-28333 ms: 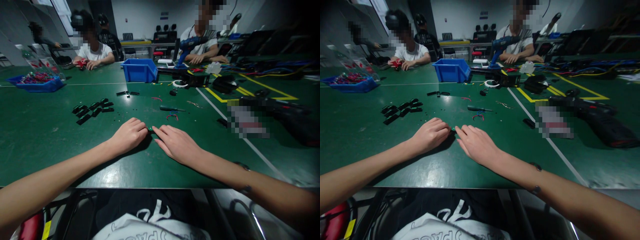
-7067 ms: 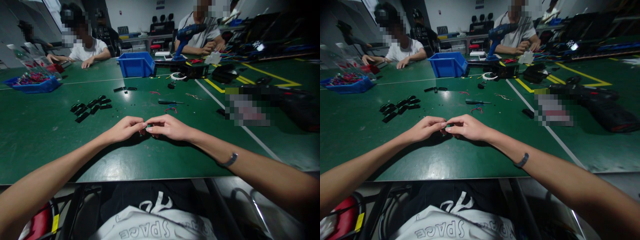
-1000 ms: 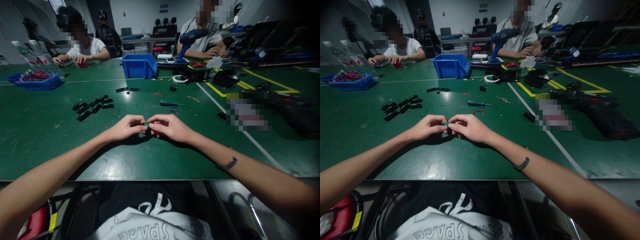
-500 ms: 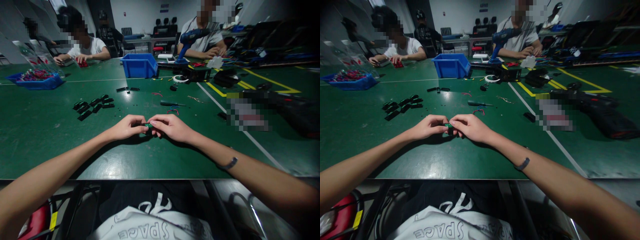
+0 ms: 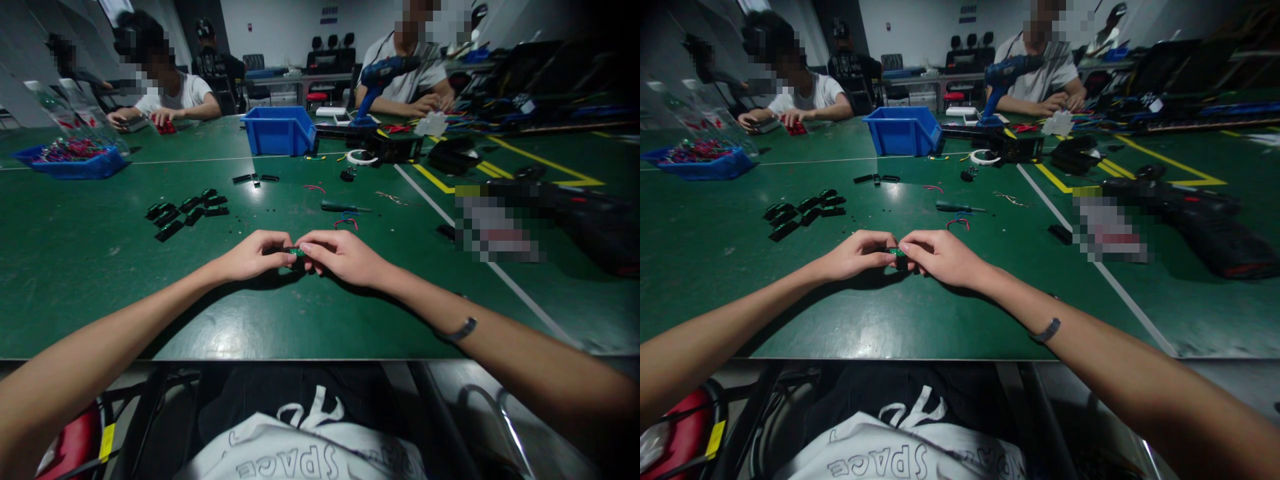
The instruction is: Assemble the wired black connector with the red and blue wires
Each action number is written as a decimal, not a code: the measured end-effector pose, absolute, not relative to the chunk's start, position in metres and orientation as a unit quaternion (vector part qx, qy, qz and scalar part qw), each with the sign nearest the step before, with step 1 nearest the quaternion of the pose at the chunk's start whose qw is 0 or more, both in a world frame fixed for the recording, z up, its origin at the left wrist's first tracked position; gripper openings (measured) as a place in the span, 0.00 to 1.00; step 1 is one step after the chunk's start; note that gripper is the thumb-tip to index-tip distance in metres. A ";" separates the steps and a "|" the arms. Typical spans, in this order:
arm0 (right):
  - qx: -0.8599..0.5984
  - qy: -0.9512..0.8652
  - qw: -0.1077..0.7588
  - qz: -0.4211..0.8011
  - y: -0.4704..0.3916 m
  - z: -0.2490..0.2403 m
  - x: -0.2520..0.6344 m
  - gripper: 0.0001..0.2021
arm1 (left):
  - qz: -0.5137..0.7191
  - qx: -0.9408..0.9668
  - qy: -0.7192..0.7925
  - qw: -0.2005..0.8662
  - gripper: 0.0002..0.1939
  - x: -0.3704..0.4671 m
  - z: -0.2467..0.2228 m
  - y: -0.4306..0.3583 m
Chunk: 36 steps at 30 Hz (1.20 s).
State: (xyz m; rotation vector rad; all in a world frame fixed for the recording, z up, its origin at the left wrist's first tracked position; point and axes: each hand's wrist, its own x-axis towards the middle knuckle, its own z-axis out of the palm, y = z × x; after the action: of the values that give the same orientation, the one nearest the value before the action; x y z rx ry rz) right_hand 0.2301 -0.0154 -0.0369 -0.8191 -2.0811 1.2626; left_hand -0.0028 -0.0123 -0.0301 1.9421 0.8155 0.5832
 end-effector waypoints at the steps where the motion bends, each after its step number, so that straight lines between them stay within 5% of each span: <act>1: -0.306 -0.778 0.282 0.471 -0.015 -0.037 0.230 0.17 | 0.237 0.790 0.332 0.458 0.14 -0.003 -0.030 -0.012; 36: -0.298 -0.792 0.276 0.456 -0.014 -0.038 0.232 0.18 | 0.227 0.807 0.338 0.427 0.14 -0.003 -0.032 -0.010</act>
State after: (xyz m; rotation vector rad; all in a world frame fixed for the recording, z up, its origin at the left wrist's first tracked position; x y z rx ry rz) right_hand 0.2316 -0.0140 -0.0383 -0.8014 -2.1270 1.2257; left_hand -0.0032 -0.0103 -0.0320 2.0175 0.8447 0.5684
